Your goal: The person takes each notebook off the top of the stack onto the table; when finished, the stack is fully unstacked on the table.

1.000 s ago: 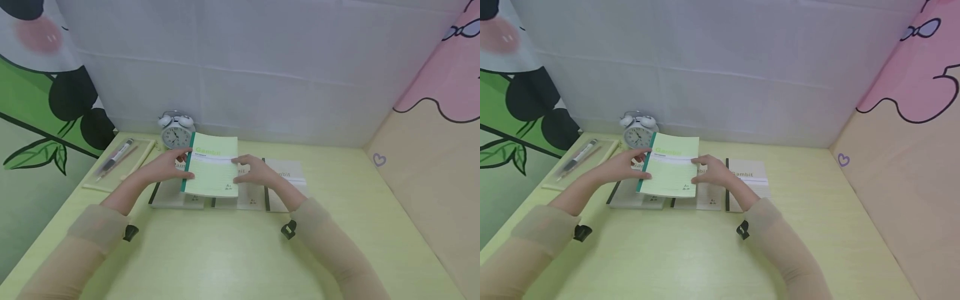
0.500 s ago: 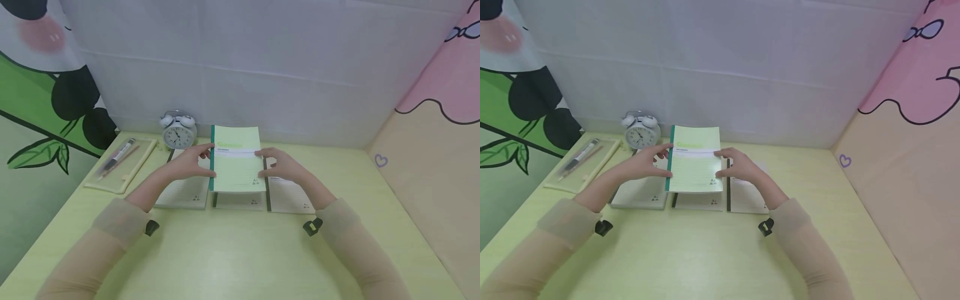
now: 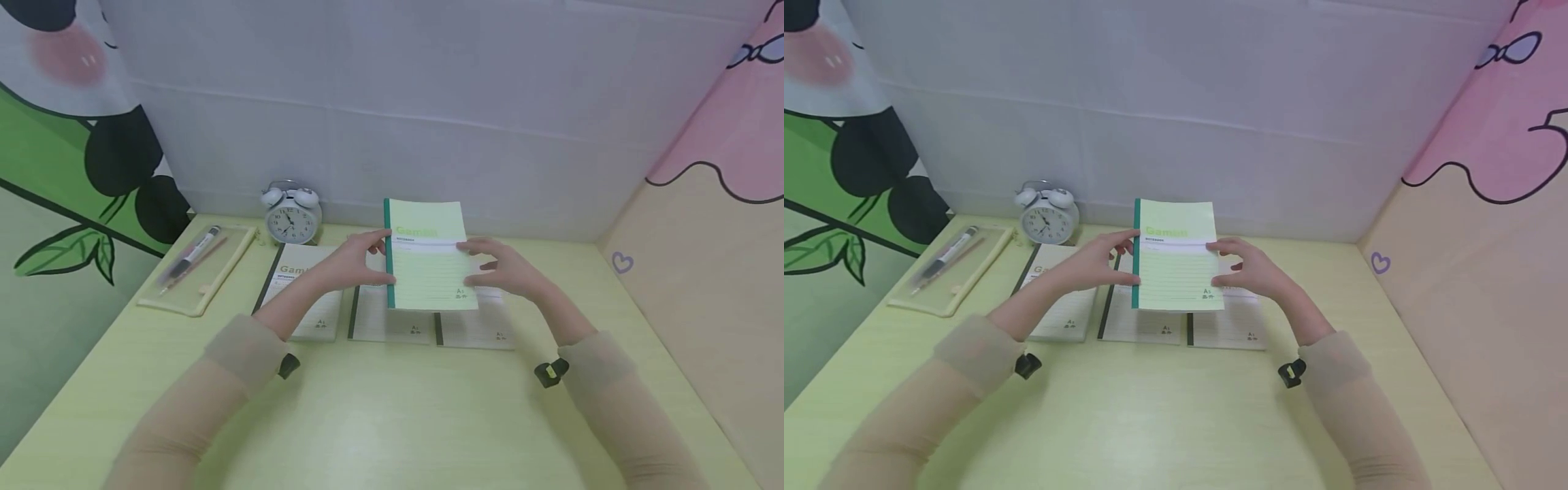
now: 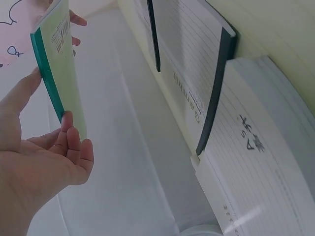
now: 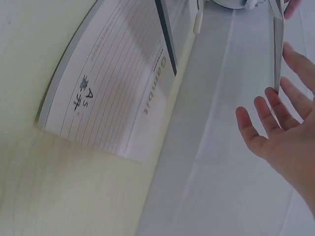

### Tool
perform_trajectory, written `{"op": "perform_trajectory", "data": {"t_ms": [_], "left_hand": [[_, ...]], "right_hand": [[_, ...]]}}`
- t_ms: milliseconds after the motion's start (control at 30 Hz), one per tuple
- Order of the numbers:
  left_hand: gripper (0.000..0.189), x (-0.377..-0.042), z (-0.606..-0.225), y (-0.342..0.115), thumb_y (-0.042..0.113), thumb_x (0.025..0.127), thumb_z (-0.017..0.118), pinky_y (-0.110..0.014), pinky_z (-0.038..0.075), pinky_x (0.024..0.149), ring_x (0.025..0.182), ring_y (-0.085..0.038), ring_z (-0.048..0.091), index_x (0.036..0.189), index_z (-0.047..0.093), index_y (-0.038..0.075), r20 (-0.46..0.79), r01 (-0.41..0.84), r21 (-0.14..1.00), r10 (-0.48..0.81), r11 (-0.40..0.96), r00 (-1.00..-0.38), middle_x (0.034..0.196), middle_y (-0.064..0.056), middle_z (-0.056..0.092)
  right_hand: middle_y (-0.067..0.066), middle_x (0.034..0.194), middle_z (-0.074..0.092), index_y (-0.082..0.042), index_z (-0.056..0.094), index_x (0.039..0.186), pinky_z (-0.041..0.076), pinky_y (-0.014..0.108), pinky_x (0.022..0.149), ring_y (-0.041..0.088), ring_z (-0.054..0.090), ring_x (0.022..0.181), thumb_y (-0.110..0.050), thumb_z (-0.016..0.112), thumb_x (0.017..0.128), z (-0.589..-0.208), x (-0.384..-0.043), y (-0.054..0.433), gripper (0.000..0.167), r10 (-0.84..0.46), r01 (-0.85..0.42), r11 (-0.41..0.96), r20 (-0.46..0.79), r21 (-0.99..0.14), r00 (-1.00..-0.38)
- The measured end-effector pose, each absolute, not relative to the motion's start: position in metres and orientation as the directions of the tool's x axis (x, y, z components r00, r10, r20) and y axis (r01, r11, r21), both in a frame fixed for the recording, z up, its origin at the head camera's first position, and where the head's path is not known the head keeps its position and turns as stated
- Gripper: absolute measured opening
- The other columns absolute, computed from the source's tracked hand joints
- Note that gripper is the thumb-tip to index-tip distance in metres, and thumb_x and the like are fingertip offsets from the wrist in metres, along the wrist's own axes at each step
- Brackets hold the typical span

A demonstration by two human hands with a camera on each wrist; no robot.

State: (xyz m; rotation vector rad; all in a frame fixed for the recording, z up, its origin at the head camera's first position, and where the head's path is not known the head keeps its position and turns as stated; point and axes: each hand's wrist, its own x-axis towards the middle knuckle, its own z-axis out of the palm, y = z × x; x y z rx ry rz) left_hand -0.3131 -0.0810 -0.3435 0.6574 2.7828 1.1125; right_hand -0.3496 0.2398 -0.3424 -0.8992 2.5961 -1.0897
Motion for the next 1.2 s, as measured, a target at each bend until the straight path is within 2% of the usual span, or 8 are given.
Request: {"op": "perform_trajectory", "data": {"t_ms": [300, 467, 567, 633, 867, 1100, 1200], "left_hand": [[0.091, -0.324, -0.343, -0.041, 0.033, 0.077, 0.078, -0.037, 0.04, 0.097, 0.112, -0.02, 0.045, 0.149, 0.027, 0.009, 0.126, 0.387, 0.722, 0.441, 0.574, -0.889, 0.117, -0.004, 0.054], [0.091, -0.329, -0.342, -0.018, 0.032, 0.077, 0.078, -0.036, 0.04, 0.099, 0.113, -0.019, 0.046, 0.149, 0.027, 0.01, 0.137, 0.393, 0.737, 0.448, 0.55, -0.883, 0.117, -0.003, 0.055], [0.091, -0.333, -0.343, -0.005, 0.031, 0.077, 0.078, -0.035, 0.04, 0.099, 0.113, -0.019, 0.046, 0.149, 0.027, 0.01, 0.144, 0.396, 0.738, 0.445, 0.547, -0.884, 0.118, -0.002, 0.055], [0.091, -0.335, -0.344, 0.004, 0.03, 0.078, 0.078, -0.033, 0.041, 0.098, 0.113, -0.018, 0.046, 0.149, 0.026, 0.01, 0.15, 0.399, 0.742, 0.446, 0.539, -0.882, 0.118, -0.002, 0.055], [0.091, -0.341, -0.354, 0.035, 0.03, 0.077, 0.079, -0.032, 0.042, 0.095, 0.113, -0.017, 0.045, 0.149, 0.027, 0.011, 0.174, 0.402, 0.777, 0.449, 0.484, -0.876, 0.118, -0.001, 0.054], [0.091, -0.35, -0.368, 0.061, 0.032, 0.077, 0.078, -0.032, 0.044, 0.093, 0.116, -0.022, 0.048, 0.149, 0.027, 0.012, 0.181, 0.427, 0.75, 0.464, 0.505, -0.867, 0.115, 0.0, 0.056], [0.091, -0.353, -0.373, 0.073, 0.036, 0.076, 0.078, -0.033, 0.043, 0.094, 0.118, -0.022, 0.047, 0.149, 0.028, 0.014, 0.176, 0.439, 0.716, 0.468, 0.543, -0.866, 0.117, 0.0, 0.057]], "right_hand": [[0.01, 0.15, 0.031, -0.013, 0.043, 0.142, 0.039, 0.051, 0.101, 0.035, 0.042, 0.127, -0.018, 0.074, 0.082, -0.327, -0.336, 0.272, 0.068, -0.529, -0.387, 0.587, 0.025, -0.711, -0.848], [0.011, 0.15, 0.03, -0.018, 0.04, 0.145, 0.042, 0.051, 0.097, 0.038, 0.049, 0.121, -0.025, 0.073, 0.084, -0.333, -0.344, 0.296, 0.07, -0.507, -0.374, 0.609, 0.019, -0.699, -0.862], [0.009, 0.15, 0.03, -0.021, 0.039, 0.145, 0.043, 0.05, 0.096, 0.036, 0.047, 0.122, -0.027, 0.073, 0.083, -0.339, -0.35, 0.31, 0.071, -0.492, -0.37, 0.612, 0.03, -0.699, -0.87], [0.008, 0.149, 0.032, -0.021, 0.04, 0.145, 0.045, 0.046, 0.095, 0.034, 0.045, 0.123, -0.027, 0.073, 0.083, -0.34, -0.352, 0.319, 0.071, -0.476, -0.364, 0.617, 0.038, -0.698, -0.879], [0.002, 0.149, 0.033, -0.024, 0.044, 0.142, 0.045, 0.015, 0.083, 0.021, 0.048, 0.117, -0.028, 0.073, 0.083, -0.339, -0.354, 0.346, 0.066, -0.394, -0.315, 0.658, 0.044, -0.684, -0.918], [-0.002, 0.146, 0.032, -0.023, 0.045, 0.141, 0.043, 0.014, 0.082, 0.006, 0.05, 0.106, -0.025, 0.07, 0.086, -0.344, -0.352, 0.369, 0.06, -0.343, -0.245, 0.64, 0.015, -0.728, -0.939], [-0.004, 0.147, 0.029, -0.026, 0.042, 0.143, 0.041, 0.013, 0.084, 0.01, 0.047, 0.112, -0.028, 0.067, 0.088, -0.345, -0.349, 0.38, 0.06, -0.336, -0.226, 0.658, -0.011, -0.718, -0.942]]}}
